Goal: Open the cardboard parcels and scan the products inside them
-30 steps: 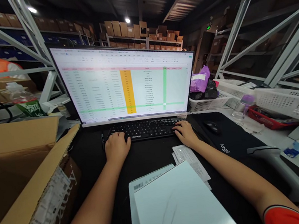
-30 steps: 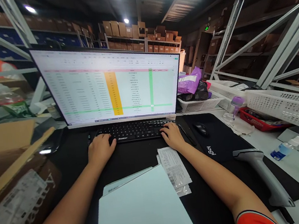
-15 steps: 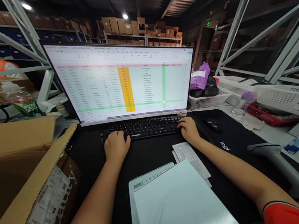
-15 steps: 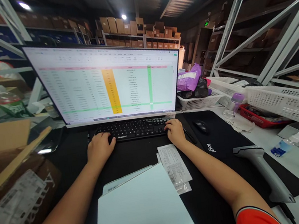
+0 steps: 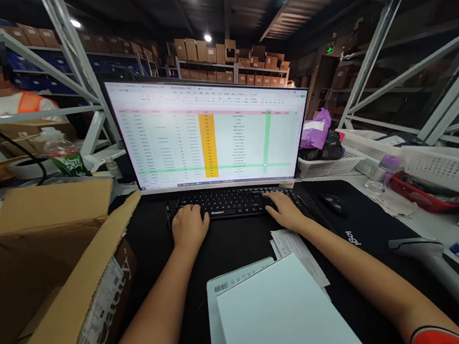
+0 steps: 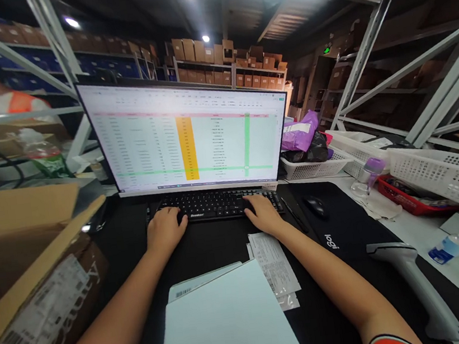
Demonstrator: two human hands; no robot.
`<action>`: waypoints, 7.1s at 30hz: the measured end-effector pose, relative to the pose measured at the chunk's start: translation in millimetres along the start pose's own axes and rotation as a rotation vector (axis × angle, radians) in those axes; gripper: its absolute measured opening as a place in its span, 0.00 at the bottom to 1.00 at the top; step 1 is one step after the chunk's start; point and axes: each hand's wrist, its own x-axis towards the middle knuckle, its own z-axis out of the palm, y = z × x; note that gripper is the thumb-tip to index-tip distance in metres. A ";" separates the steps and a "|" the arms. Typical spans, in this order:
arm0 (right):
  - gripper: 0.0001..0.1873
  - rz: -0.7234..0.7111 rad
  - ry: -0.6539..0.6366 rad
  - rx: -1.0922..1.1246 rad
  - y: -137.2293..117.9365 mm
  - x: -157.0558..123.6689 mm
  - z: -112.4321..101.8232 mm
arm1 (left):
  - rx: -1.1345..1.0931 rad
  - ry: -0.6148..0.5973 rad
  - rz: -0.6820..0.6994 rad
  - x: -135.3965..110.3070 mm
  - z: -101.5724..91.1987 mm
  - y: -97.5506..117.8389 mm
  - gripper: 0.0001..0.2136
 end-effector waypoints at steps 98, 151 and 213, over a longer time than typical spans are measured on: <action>0.15 0.047 0.026 -0.155 16.8 28.6 -4.8 | -0.046 0.039 0.003 -2.0 5.9 13.4 0.15; 0.35 0.280 0.113 -0.159 225.2 -102.3 -44.8 | -0.092 -0.004 -0.114 -10.3 -2.7 7.4 0.12; 0.26 0.404 0.208 0.233 12.0 -54.1 -127.8 | -0.884 -0.279 -0.520 -236.2 -123.9 26.3 0.34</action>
